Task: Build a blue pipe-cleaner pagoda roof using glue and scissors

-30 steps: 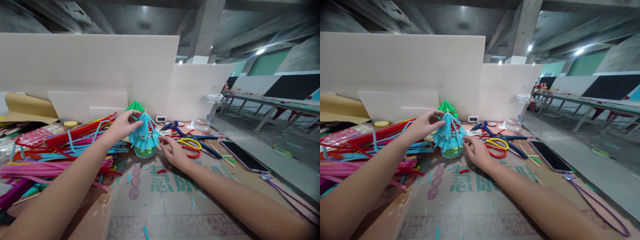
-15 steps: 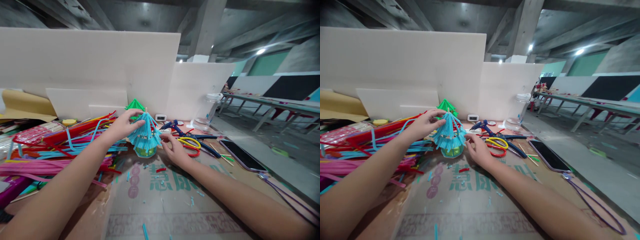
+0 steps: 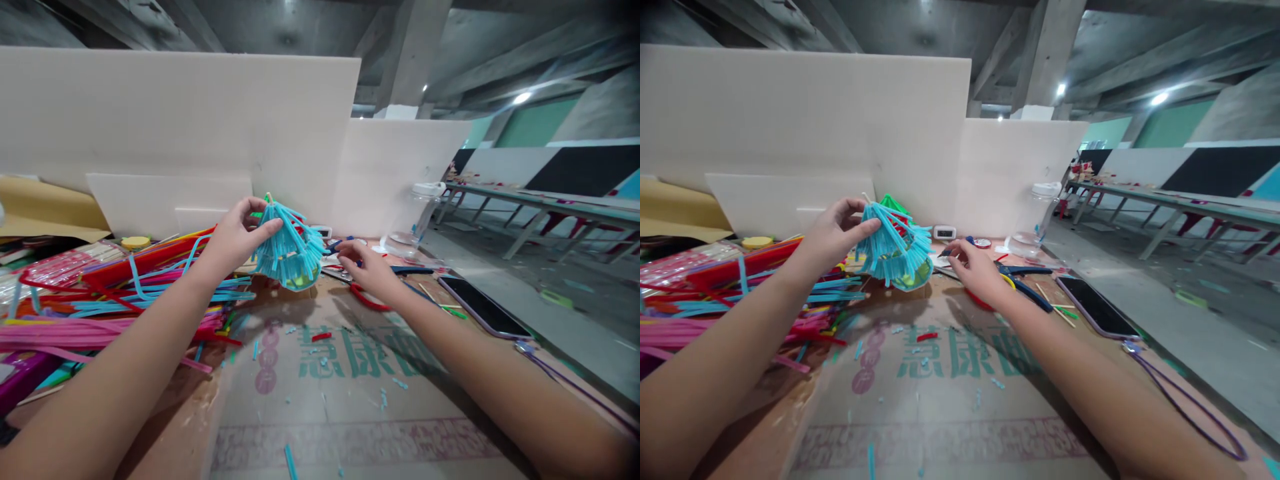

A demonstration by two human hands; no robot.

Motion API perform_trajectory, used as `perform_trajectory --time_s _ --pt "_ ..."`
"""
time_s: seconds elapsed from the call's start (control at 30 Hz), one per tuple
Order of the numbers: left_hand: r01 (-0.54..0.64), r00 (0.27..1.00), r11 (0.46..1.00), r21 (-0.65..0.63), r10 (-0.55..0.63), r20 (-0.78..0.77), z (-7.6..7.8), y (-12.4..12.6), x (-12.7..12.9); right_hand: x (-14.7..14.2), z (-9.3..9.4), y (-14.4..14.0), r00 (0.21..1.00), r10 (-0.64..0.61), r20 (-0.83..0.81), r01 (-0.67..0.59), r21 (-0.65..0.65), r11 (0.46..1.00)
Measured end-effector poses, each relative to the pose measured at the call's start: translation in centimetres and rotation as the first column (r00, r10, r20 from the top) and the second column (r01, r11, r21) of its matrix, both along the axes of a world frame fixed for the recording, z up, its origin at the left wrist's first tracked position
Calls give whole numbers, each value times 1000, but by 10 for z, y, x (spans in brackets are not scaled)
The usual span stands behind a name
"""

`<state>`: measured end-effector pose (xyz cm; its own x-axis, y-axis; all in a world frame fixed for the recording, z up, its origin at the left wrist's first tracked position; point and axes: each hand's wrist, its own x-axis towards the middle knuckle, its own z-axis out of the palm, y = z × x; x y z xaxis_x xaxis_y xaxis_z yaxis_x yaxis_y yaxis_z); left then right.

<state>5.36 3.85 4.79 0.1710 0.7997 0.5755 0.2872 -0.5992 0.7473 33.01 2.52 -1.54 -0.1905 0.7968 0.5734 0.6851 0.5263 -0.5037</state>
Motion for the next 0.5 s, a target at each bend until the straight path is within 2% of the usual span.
perform_trajectory --time_s 0.13,0.2,0.27,0.33,0.4,0.5 --pt "133 990 991 -29 -132 58 -5 -2 12 37 10 11 959 -47 279 110 -215 970" --pt "131 991 991 -35 -130 20 -5 -3 15 54 10 14 886 -33 463 178 -274 945" --pt "64 997 998 -18 -65 -50 -4 -4 13 65 8 17 797 -14 604 250 -308 918" --pt "-19 993 1000 0 19 -120 -2 -3 9 69 5 18 746 -1 666 294 -328 898" --pt "-64 983 998 3 63 -175 -3 -2 6 69 2 18 736 -12 677 309 -320 896" --pt "-50 971 999 -19 44 -234 -6 0 6 67 -2 19 715 -62 696 338 -266 903"
